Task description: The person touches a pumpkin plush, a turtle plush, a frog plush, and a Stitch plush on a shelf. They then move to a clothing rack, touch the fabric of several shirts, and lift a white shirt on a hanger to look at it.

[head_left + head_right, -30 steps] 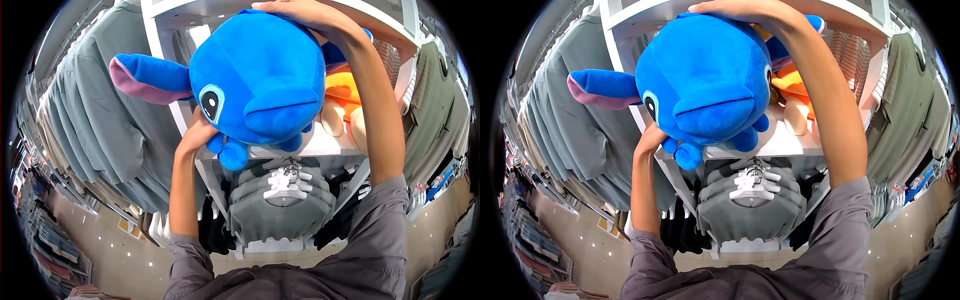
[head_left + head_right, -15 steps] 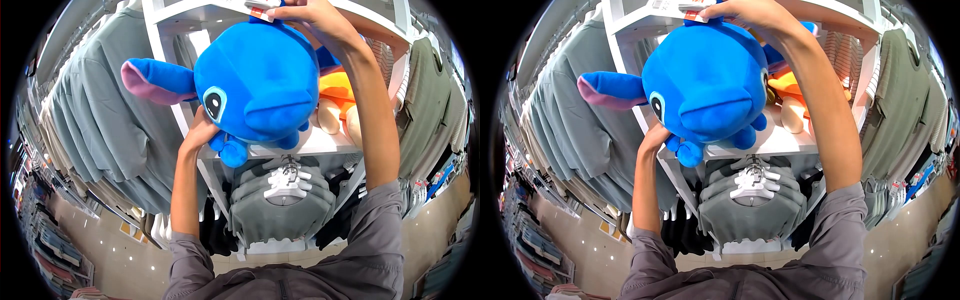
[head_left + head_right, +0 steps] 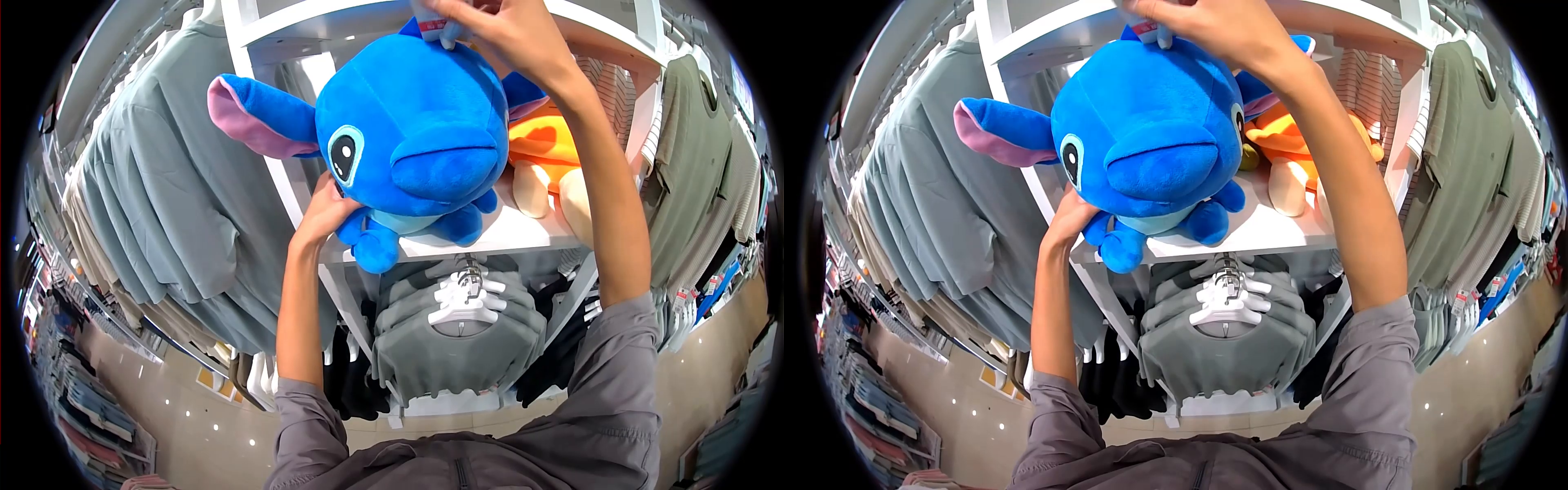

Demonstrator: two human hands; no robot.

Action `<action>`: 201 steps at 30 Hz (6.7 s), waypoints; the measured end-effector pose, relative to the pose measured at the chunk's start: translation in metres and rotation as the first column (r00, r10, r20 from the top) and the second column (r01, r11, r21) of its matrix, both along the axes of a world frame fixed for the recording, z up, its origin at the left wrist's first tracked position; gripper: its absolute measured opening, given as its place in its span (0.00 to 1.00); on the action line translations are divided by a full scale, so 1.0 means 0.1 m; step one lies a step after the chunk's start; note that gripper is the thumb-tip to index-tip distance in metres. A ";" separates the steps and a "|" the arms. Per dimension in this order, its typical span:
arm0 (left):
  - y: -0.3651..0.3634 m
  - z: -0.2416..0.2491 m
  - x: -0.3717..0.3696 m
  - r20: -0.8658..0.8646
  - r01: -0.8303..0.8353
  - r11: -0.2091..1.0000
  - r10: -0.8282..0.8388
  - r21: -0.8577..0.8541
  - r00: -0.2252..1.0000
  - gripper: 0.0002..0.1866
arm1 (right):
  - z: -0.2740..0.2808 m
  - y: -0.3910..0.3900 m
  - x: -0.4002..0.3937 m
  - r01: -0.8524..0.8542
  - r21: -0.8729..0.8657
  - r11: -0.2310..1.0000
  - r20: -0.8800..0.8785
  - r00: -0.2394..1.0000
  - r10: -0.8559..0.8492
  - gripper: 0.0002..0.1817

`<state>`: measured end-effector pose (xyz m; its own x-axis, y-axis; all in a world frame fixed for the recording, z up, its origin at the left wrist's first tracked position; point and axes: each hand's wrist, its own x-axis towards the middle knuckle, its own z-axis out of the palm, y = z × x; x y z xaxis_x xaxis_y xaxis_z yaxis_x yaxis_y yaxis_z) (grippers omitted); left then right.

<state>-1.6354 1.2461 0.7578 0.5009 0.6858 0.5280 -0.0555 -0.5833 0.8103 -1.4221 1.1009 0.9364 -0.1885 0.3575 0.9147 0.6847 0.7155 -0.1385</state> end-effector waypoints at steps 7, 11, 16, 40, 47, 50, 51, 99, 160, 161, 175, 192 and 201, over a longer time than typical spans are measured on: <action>0.14 -0.06 -0.01 0.017 0.019 1.000 -0.019 -0.002 1.000 0.35 | 0.14 0.08 0.16 -0.119 -0.211 0.970 -0.411 0.911 0.023 0.14; 0.18 -0.08 -0.01 0.031 0.033 0.999 -0.033 -0.017 0.999 0.36 | 0.10 0.11 0.26 -0.236 -0.387 0.891 -0.565 0.825 -0.027 0.15; 0.18 -0.07 -0.03 0.021 0.035 0.999 -0.035 0.005 0.999 0.35 | -0.01 -0.03 0.37 -0.155 -0.507 0.848 -0.489 0.861 -0.135 0.15; 0.21 -0.13 -0.01 0.042 -0.024 0.997 0.021 0.070 0.999 0.28 | -0.09 -0.04 0.25 0.113 -0.146 0.983 -0.231 0.962 -0.145 0.14; 0.20 -0.11 -0.01 0.034 -0.014 0.999 0.013 0.044 0.999 0.28 | 0.16 0.09 0.15 0.131 0.281 0.951 -0.065 0.991 -0.118 0.07; 0.19 -0.10 -0.02 0.000 -0.012 1.000 0.012 0.015 1.000 0.28 | 0.17 0.03 0.04 0.094 0.489 0.867 0.136 0.974 -0.183 0.06; 0.22 -0.12 -0.02 0.007 -0.008 1.000 0.008 0.030 1.000 0.28 | 0.15 -0.02 0.00 0.064 0.558 0.828 0.236 0.944 -0.232 0.06; 0.27 -0.13 -0.01 0.036 0.062 0.998 -0.061 -0.016 0.998 0.27 | -0.03 0.24 0.10 -0.347 -0.074 0.935 -0.242 0.916 0.321 0.10; 0.39 -0.32 0.36 0.345 -0.704 0.630 0.614 0.329 0.710 0.24 | -1.83 1.50 0.29 -0.261 -0.408 0.875 -0.461 0.886 0.050 0.47; 0.32 -0.34 0.37 0.320 -0.753 0.564 0.684 0.339 0.656 0.25 | -1.81 1.52 0.29 -0.261 -0.410 0.874 -0.449 0.892 0.056 0.45; 0.12 -0.43 0.50 0.278 -0.762 0.288 0.810 0.580 0.517 0.31 | -1.73 2.03 0.24 -0.378 -0.484 0.789 -0.512 0.854 0.095 0.42; 0.27 -0.35 0.52 0.316 -0.758 0.611 0.690 0.227 0.651 0.52 | -0.75 1.25 1.16 0.569 -0.424 0.705 -0.191 0.705 -0.683 0.20; 0.41 -0.25 0.51 0.339 -0.769 0.598 0.691 0.226 0.638 0.62 | -0.61 1.77 1.46 -0.164 -0.540 0.826 -0.451 0.884 -0.120 0.45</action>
<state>-1.5845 1.2873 0.7330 -0.2323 0.5427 0.8072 0.3754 -0.7156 0.5891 -1.2757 1.2779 0.8750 0.1749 0.8220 0.5420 0.4279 0.4323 -0.7937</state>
